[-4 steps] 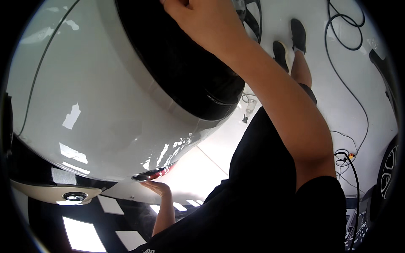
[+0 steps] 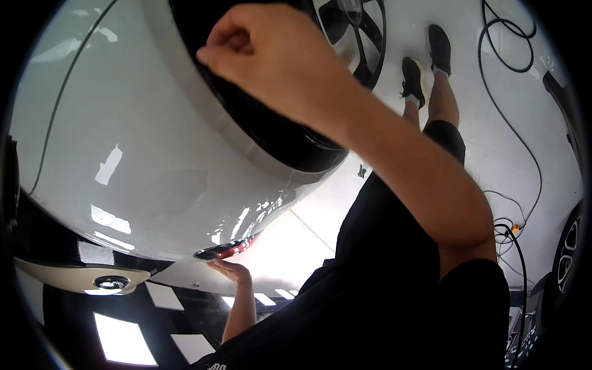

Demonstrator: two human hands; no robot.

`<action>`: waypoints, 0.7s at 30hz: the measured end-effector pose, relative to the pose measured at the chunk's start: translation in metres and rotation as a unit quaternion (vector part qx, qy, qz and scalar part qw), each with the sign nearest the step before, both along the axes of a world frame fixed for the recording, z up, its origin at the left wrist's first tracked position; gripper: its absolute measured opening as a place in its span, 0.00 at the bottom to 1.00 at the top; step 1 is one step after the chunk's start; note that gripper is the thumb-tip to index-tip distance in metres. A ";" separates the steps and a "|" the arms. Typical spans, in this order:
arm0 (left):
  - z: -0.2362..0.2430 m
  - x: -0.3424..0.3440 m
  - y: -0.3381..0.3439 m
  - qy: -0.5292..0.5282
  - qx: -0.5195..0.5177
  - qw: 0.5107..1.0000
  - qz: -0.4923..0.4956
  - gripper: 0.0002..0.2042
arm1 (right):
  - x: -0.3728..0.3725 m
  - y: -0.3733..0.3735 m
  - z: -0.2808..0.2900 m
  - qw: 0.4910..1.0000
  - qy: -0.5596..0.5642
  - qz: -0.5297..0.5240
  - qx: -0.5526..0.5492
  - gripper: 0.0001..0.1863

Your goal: The person applies a transparent protective film to the rear bumper of a white car. They smooth the film by hand, use a heat gun to warm the material, and employ a squeegee to press the film into the contours of the bumper and around the taillight.

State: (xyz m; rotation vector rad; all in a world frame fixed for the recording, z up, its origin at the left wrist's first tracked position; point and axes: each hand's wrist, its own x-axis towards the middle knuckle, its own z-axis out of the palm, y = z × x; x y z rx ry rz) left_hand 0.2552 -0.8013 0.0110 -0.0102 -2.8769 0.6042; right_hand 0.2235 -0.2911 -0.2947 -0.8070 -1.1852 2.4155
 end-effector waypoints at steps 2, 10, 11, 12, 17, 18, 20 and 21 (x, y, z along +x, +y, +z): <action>-0.003 -0.002 0.001 -0.001 -0.011 1.000 -0.002 0.42 | 0.005 -0.004 0.014 0.999 -0.010 -0.005 -0.041 0.15; -0.001 0.001 -0.002 -0.029 0.006 1.000 -0.011 0.41 | -0.011 0.006 0.015 0.987 -0.017 0.035 -0.153 0.15; -0.003 0.001 0.002 -0.032 0.007 0.999 -0.011 0.41 | -0.011 0.006 0.016 0.988 -0.025 0.035 -0.145 0.14; -0.005 0.001 0.005 -0.034 0.009 0.999 -0.011 0.41 | -0.012 0.004 0.016 0.989 -0.022 0.034 -0.141 0.14; 0.000 -0.001 0.018 -0.060 0.020 0.996 -0.067 0.39 | -0.015 -0.004 0.018 0.986 -0.011 0.011 -0.168 0.12; -0.003 -0.002 0.019 -0.051 0.023 0.996 -0.062 0.39 | -0.016 -0.006 0.018 0.983 -0.012 0.015 -0.180 0.12; -0.001 -0.001 0.020 -0.053 0.028 0.997 -0.057 0.39 | -0.018 -0.010 0.019 0.979 -0.002 0.009 -0.201 0.11; 0.001 -0.001 0.021 -0.061 0.026 0.996 -0.053 0.39 | -0.018 -0.012 0.017 0.972 0.001 0.015 -0.234 0.11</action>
